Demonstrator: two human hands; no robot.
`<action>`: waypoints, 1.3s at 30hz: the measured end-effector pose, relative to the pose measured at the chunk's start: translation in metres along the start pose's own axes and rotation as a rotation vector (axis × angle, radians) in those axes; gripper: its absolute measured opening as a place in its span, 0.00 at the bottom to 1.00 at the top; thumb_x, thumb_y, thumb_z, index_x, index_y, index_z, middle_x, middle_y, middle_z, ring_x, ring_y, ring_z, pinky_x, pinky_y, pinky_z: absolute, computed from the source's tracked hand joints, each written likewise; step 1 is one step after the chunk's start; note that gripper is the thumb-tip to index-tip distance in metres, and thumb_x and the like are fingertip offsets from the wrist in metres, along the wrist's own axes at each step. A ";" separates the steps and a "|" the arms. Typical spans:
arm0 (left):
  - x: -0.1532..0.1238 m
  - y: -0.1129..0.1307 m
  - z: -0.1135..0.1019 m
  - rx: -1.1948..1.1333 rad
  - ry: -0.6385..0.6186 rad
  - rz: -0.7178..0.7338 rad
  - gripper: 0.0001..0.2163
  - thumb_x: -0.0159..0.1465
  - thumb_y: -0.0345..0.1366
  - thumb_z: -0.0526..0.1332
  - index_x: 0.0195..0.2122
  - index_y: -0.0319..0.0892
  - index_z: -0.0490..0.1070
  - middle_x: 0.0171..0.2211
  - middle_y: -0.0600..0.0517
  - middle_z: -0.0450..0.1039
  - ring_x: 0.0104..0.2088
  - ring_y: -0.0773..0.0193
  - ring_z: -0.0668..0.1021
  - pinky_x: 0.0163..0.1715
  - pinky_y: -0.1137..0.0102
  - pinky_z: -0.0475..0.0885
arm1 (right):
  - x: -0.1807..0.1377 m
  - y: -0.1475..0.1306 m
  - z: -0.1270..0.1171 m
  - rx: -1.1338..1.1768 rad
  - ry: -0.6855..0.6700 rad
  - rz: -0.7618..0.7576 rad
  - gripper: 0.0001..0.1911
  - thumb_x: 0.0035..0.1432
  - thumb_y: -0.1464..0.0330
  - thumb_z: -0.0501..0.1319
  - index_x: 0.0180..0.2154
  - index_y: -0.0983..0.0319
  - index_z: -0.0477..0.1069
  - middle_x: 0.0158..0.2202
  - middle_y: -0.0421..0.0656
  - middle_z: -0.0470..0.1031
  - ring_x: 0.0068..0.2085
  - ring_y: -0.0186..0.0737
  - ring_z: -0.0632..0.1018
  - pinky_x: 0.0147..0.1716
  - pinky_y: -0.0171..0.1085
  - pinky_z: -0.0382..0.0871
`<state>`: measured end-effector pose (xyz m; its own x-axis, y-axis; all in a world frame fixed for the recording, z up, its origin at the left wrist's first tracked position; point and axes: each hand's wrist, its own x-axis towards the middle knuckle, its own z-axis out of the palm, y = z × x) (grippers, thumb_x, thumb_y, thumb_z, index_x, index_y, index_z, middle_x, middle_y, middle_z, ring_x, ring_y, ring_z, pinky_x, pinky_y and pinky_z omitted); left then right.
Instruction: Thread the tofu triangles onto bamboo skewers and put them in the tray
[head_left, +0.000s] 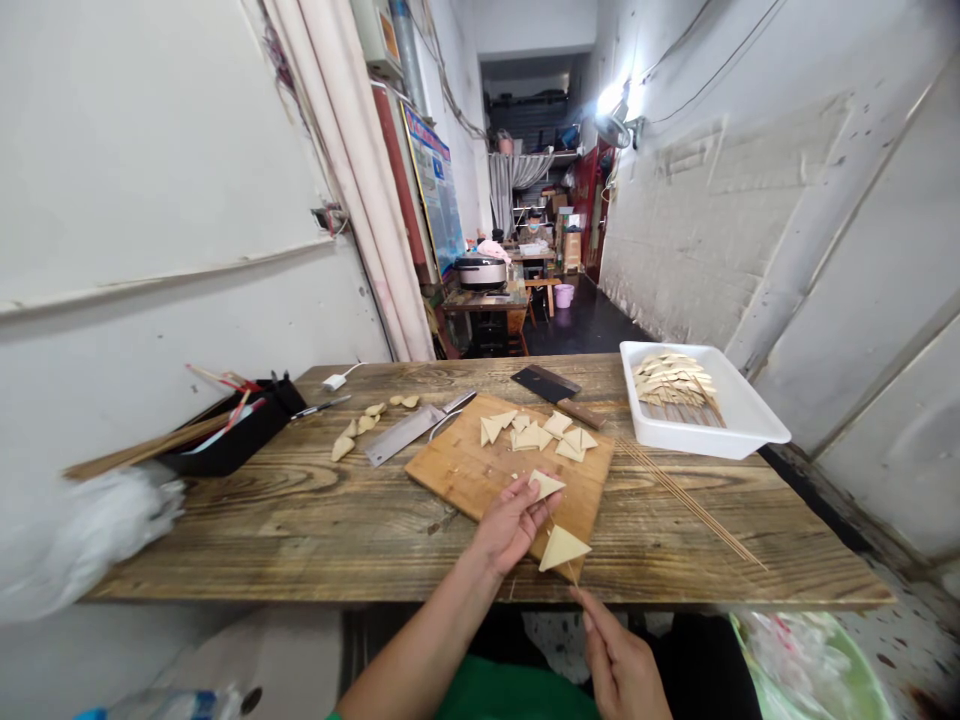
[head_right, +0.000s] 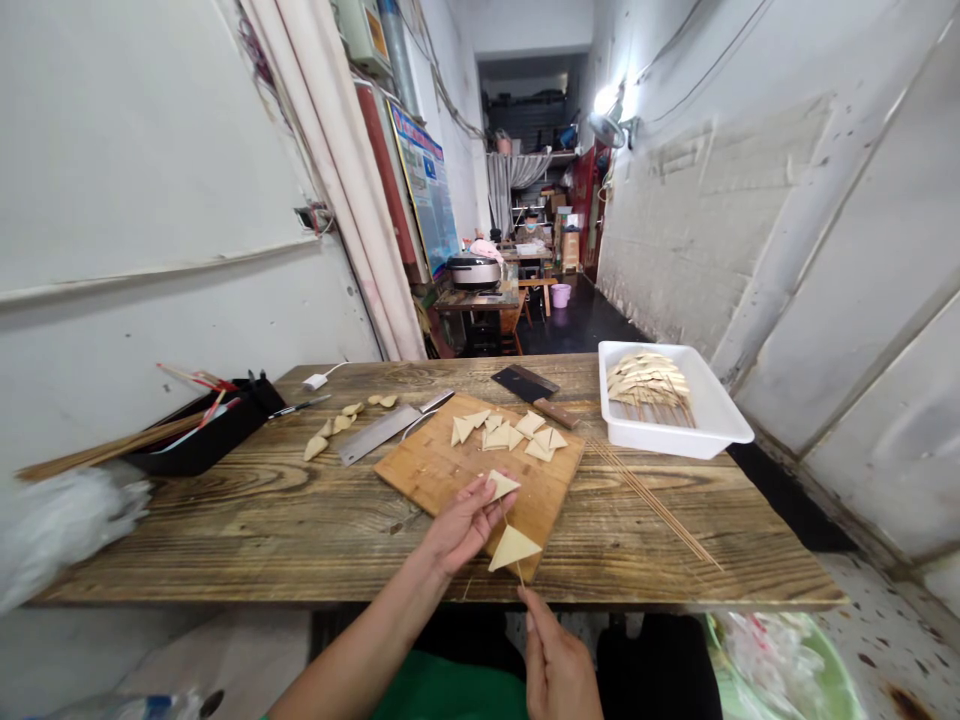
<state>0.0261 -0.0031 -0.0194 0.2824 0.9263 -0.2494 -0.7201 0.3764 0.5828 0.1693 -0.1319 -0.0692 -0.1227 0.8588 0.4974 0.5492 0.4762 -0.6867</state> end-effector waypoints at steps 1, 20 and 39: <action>0.000 0.000 0.000 -0.003 -0.001 0.000 0.07 0.58 0.23 0.57 0.37 0.32 0.71 0.39 0.44 0.74 0.40 0.65 0.76 0.44 0.71 0.72 | 0.000 0.000 0.000 0.002 0.000 0.001 0.20 0.64 0.66 0.45 0.52 0.64 0.67 0.40 0.49 0.78 0.37 0.38 0.80 0.36 0.29 0.74; -0.012 -0.011 0.008 0.048 -0.040 0.040 0.09 0.56 0.28 0.62 0.39 0.33 0.71 0.39 0.45 0.74 0.40 0.64 0.76 0.46 0.68 0.70 | -0.007 0.001 0.002 0.061 -0.049 0.092 0.21 0.65 0.65 0.43 0.50 0.68 0.66 0.16 0.40 0.70 0.20 0.35 0.76 0.26 0.28 0.73; -0.026 -0.023 0.020 0.218 0.014 -0.036 0.16 0.53 0.34 0.64 0.42 0.32 0.69 0.36 0.41 0.74 0.37 0.60 0.77 0.36 0.70 0.71 | 0.003 0.009 0.006 -0.109 0.133 -0.040 0.16 0.63 0.70 0.48 0.48 0.66 0.68 0.38 0.50 0.79 0.37 0.38 0.80 0.37 0.30 0.74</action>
<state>0.0481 -0.0356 -0.0107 0.2958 0.9123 -0.2832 -0.5549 0.4054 0.7265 0.1688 -0.1242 -0.0770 -0.0394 0.8036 0.5939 0.6336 0.4797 -0.6070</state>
